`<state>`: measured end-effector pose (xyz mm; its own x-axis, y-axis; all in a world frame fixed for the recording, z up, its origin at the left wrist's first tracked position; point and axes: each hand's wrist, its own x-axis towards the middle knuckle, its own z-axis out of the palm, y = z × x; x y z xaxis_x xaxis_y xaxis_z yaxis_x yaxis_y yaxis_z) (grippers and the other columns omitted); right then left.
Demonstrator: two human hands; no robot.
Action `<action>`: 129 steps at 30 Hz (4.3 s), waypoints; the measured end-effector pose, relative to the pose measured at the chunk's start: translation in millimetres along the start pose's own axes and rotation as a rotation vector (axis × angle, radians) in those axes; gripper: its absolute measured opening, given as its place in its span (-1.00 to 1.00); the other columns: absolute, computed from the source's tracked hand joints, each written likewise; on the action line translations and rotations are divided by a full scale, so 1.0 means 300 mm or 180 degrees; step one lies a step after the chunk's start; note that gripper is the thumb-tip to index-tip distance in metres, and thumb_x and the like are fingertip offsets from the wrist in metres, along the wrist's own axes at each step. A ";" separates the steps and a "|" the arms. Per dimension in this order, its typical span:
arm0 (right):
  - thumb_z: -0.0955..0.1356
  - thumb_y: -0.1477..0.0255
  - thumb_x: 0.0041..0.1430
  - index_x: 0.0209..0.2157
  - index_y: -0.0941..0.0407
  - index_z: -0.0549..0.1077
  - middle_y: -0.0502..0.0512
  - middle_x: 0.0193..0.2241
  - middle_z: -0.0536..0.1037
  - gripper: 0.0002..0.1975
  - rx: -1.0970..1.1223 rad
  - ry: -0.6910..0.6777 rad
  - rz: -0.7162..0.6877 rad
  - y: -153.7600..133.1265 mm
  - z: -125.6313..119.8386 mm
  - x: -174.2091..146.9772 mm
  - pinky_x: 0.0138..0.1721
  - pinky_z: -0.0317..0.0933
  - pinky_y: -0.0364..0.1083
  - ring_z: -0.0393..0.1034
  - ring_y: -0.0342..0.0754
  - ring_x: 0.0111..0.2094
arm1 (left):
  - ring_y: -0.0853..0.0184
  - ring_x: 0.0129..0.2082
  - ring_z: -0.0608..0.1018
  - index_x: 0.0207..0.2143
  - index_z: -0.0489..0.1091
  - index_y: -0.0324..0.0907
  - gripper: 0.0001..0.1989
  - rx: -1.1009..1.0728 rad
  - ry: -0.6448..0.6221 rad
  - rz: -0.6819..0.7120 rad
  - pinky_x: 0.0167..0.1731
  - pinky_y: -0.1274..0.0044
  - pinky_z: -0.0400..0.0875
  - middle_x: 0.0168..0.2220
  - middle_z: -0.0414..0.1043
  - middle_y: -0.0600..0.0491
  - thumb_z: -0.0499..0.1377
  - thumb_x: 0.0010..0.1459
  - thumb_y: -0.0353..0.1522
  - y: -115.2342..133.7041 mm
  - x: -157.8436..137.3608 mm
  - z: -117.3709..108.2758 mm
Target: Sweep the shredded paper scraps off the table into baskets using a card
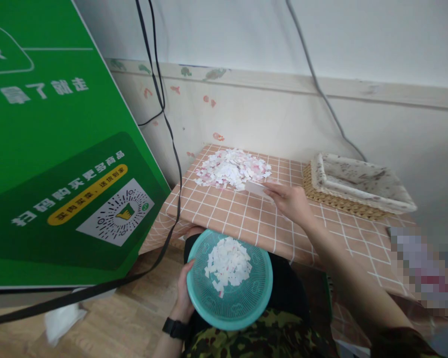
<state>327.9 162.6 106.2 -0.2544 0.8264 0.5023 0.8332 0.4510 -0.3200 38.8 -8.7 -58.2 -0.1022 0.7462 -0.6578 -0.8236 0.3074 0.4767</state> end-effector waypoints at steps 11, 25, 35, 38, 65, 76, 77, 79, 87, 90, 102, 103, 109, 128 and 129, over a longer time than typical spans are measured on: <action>0.29 0.34 0.23 -0.06 -0.02 0.54 0.08 -0.25 0.63 -0.71 -0.0016 0.0139 0.0037 -0.045 -0.004 -0.007 -0.42 0.31 -0.10 0.52 -0.02 -0.41 | 0.26 -0.46 0.58 -0.42 0.54 -0.22 -0.83 -0.0021 -0.0081 0.0120 -0.35 0.45 0.47 -0.47 0.59 0.05 0.29 -0.10 -0.32 0.013 0.013 0.003; 0.31 0.38 0.19 -0.05 0.00 0.53 0.08 -0.24 0.62 -0.70 0.0214 -0.0337 -0.0149 -0.039 -0.007 0.052 -0.34 0.35 -0.07 0.55 0.01 -0.33 | 0.26 -0.47 0.58 -0.41 0.52 -0.21 -0.81 -0.0003 -0.0061 0.0104 -0.33 0.43 0.46 -0.47 0.59 0.05 0.29 -0.09 -0.28 0.003 0.036 -0.024; 0.30 0.37 0.21 -0.06 0.00 0.53 0.07 -0.22 0.61 -0.71 0.0154 -0.0436 -0.0218 -0.041 -0.013 0.071 -0.27 0.38 -0.04 0.54 0.03 -0.25 | 0.27 -0.51 0.56 -0.45 0.52 -0.22 -0.81 0.0062 0.0048 0.0095 -0.35 0.42 0.45 -0.50 0.57 0.06 0.30 -0.13 -0.28 0.004 0.041 -0.030; 0.29 0.39 0.21 -0.06 0.00 0.53 0.07 -0.23 0.62 -0.71 -0.0096 -0.0465 -0.0262 -0.042 -0.016 0.088 -0.24 0.37 -0.01 0.54 0.05 -0.25 | 0.25 -0.50 0.57 -0.43 0.53 -0.22 -0.80 0.0033 0.0037 0.0077 -0.35 0.42 0.45 -0.48 0.59 0.03 0.29 -0.12 -0.28 0.004 0.039 -0.026; 0.26 0.31 0.24 -0.06 0.01 0.54 0.05 -0.43 0.64 -0.69 0.0152 -0.0063 0.0048 -0.087 0.034 -0.013 -0.50 0.27 -0.09 0.43 -0.08 -0.57 | 0.27 -0.49 0.56 -0.45 0.52 -0.22 -0.81 0.0054 -0.0044 0.0161 -0.34 0.44 0.45 -0.50 0.57 0.06 0.29 -0.09 -0.28 0.009 0.029 -0.020; 0.29 0.34 0.21 -0.08 0.01 0.55 0.05 -0.30 0.64 -0.71 0.0321 -0.0029 0.0112 -0.092 0.039 -0.008 -0.46 0.31 -0.08 0.48 -0.07 -0.50 | 0.29 -0.48 0.55 -0.43 0.51 -0.23 -0.80 0.0079 0.0061 0.0227 -0.33 0.48 0.42 -0.49 0.57 0.07 0.30 -0.09 -0.27 0.007 0.036 -0.032; 0.29 0.34 0.21 -0.09 0.01 0.55 0.06 -0.29 0.64 -0.71 0.0327 0.0020 0.0118 -0.099 0.043 -0.005 -0.45 0.31 -0.08 0.48 -0.06 -0.49 | 0.28 -0.48 0.55 -0.43 0.51 -0.22 -0.80 0.0076 0.0088 0.0232 -0.33 0.47 0.42 -0.50 0.57 0.08 0.31 -0.11 -0.27 0.006 0.038 -0.034; 0.29 0.35 0.21 -0.09 0.03 0.56 0.08 -0.29 0.63 -0.71 0.0325 0.0098 0.0124 -0.110 0.053 0.004 -0.43 0.32 -0.08 0.50 -0.04 -0.46 | 0.27 -0.48 0.55 -0.43 0.51 -0.22 -0.79 0.0068 0.0117 0.0222 -0.33 0.46 0.43 -0.50 0.57 0.09 0.32 -0.13 -0.27 0.005 0.041 -0.038; 0.29 0.38 0.20 -0.08 0.02 0.55 0.09 -0.27 0.63 -0.71 0.0398 0.0154 0.0222 -0.133 0.094 0.038 -0.32 0.37 -0.04 0.54 0.01 -0.36 | 0.26 -0.49 0.55 -0.44 0.50 -0.22 -0.79 0.0076 0.0051 0.0165 -0.34 0.44 0.44 -0.51 0.56 0.08 0.31 -0.13 -0.27 0.004 0.042 -0.039; 0.29 0.37 0.20 -0.07 -0.01 0.54 0.06 -0.23 0.62 -0.71 0.0643 -0.0033 0.0172 -0.143 0.094 0.047 -0.30 0.38 -0.03 0.54 0.01 -0.32 | 0.25 -0.48 0.56 -0.43 0.51 -0.22 -0.79 0.0028 0.0008 0.0144 -0.33 0.44 0.45 -0.49 0.57 0.06 0.30 -0.11 -0.27 0.003 0.045 -0.042; 0.29 0.39 0.17 -0.09 0.04 0.55 0.11 -0.22 0.61 -0.70 0.0678 -0.0094 0.0183 -0.150 0.132 0.109 -0.28 0.37 0.00 0.54 0.04 -0.32 | 0.25 -0.48 0.56 -0.45 0.52 -0.22 -0.81 0.0119 -0.0114 0.0132 -0.35 0.44 0.45 -0.50 0.57 0.06 0.28 -0.08 -0.27 0.014 0.026 -0.019; 0.29 0.39 0.17 -0.09 0.05 0.55 0.12 -0.23 0.61 -0.70 0.0605 -0.0052 0.0211 -0.154 0.133 0.111 -0.29 0.37 0.00 0.54 0.05 -0.33 | 0.26 -0.49 0.56 -0.45 0.52 -0.21 -0.82 0.0108 -0.0105 0.0136 -0.35 0.45 0.45 -0.51 0.57 0.07 0.28 -0.07 -0.27 0.014 0.025 -0.018; 0.29 0.38 0.16 -0.12 0.05 0.57 0.14 -0.33 0.63 -0.70 0.0219 0.0163 0.0204 -0.166 0.141 0.122 -0.36 0.32 -0.05 0.53 0.05 -0.41 | 0.24 -0.49 0.55 -0.46 0.52 -0.24 -0.83 0.0025 -0.0056 0.0127 -0.35 0.43 0.45 -0.51 0.57 0.05 0.28 -0.07 -0.29 0.012 0.030 -0.025; 0.31 0.42 0.15 -0.13 0.07 0.58 0.12 -0.29 0.63 -0.73 0.0593 0.0078 0.0114 -0.165 0.162 0.135 -0.33 0.35 -0.04 0.54 0.03 -0.36 | 0.31 -0.52 0.53 -0.48 0.51 -0.21 -0.84 0.0000 -0.0119 0.0182 -0.38 0.47 0.42 -0.54 0.55 0.08 0.29 -0.09 -0.29 0.010 0.037 -0.029; 0.31 0.42 0.15 -0.13 0.07 0.58 0.12 -0.30 0.63 -0.73 0.0595 0.0081 0.0106 -0.167 0.170 0.133 -0.32 0.35 -0.04 0.54 0.03 -0.36 | 0.31 -0.52 0.53 -0.48 0.51 -0.21 -0.84 0.0009 -0.0117 0.0186 -0.38 0.47 0.42 -0.53 0.55 0.08 0.29 -0.09 -0.29 0.011 0.038 -0.029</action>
<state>251.1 190.2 101.3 -0.2138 0.8341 0.5084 0.7346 0.4804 -0.4792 30.2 -4.3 -69.0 -0.1295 0.7841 -0.6070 -0.8153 0.2642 0.5153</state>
